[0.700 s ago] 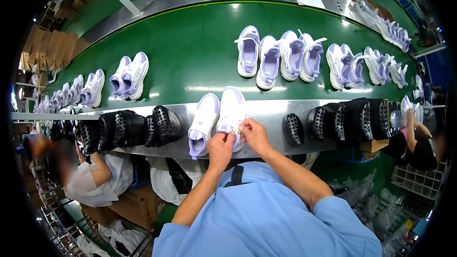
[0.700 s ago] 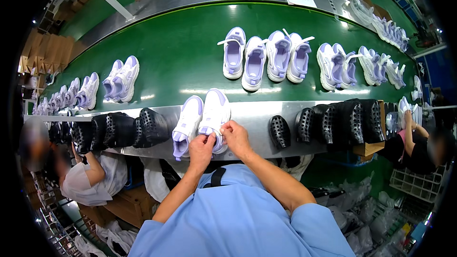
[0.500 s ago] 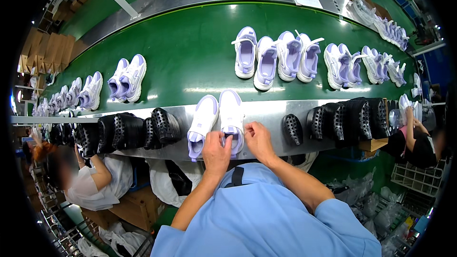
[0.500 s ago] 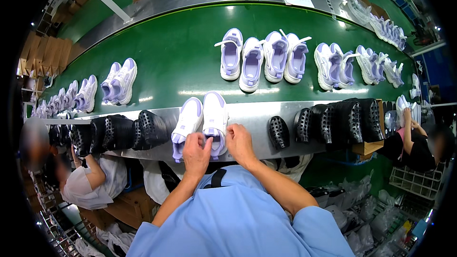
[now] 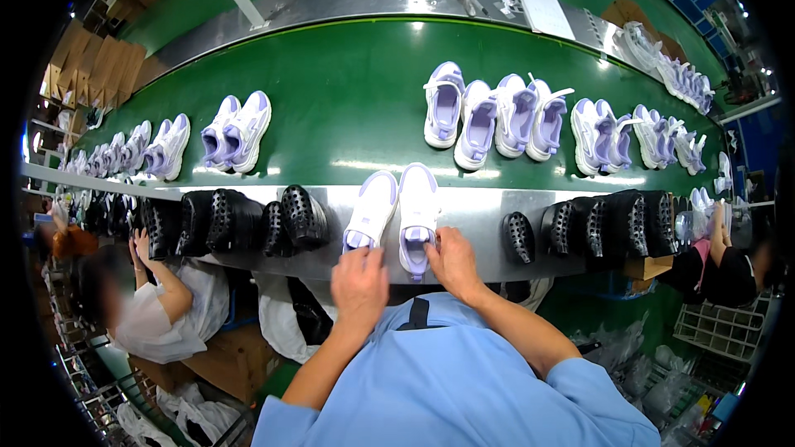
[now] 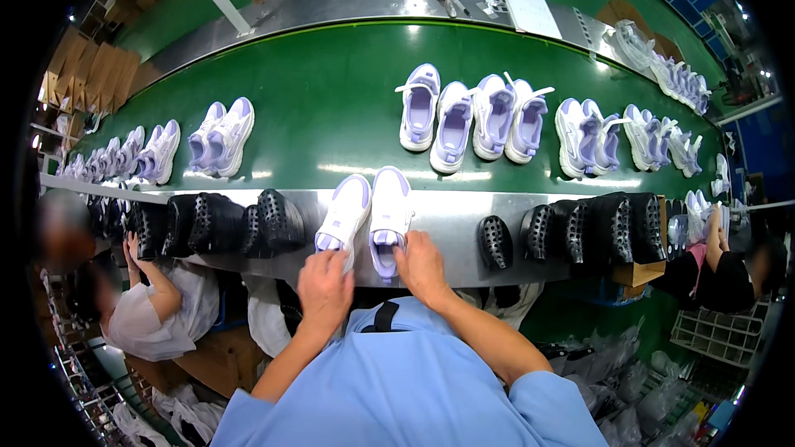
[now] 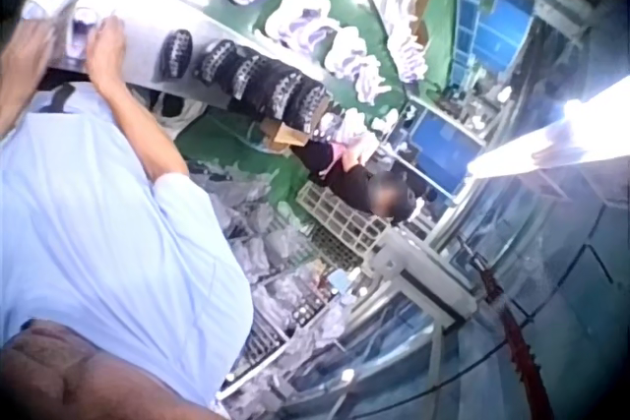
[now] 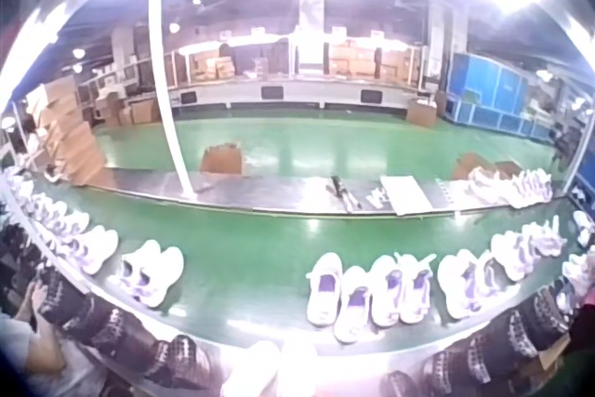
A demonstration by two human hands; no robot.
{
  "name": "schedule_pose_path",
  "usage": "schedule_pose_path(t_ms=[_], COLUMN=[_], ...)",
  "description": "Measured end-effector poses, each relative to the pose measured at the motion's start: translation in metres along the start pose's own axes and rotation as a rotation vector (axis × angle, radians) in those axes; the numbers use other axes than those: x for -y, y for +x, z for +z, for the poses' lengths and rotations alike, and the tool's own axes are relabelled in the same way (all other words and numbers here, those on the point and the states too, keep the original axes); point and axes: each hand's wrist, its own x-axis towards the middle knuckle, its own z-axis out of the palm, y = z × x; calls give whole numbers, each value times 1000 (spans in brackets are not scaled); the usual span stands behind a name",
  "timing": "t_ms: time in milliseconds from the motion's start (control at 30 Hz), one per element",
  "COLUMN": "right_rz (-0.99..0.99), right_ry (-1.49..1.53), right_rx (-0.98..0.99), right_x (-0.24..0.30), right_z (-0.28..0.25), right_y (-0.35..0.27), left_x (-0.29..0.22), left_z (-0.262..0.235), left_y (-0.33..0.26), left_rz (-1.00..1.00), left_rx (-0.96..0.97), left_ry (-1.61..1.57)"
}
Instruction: The person places white and purple shoes onto a tray and fits black plastic inserts into the back of each shoe by hand.
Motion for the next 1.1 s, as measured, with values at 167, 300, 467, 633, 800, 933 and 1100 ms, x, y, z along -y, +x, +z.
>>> schedule_pose_path(t_ms=[167,300,467,633,800,933,1100], right_rz=[-33,-127,-27,143,234,245,324], right_ry=[-20,54,-294,-809,-939,-981,-1047], right_rx=[43,155,-203,-178,-39,-43,-200], right_x=[14,1,-30,-88,-120,-148,-172], right_z=[20,18,-82,-161,-153,-184,-231], right_y=[-1,18,97,182,213,233,247], left_x=[61,23,0,-30,25,134,228], left_z=[24,37,62,43,47,44,15], left_y=[-39,-21,0,66,142,193,220], left_rz=[107,-25,-155,-52,6,37,-59], left_rx=[277,359,425,257,185,179,322], left_ry=[-50,-143,-106,-30,121,256,435])
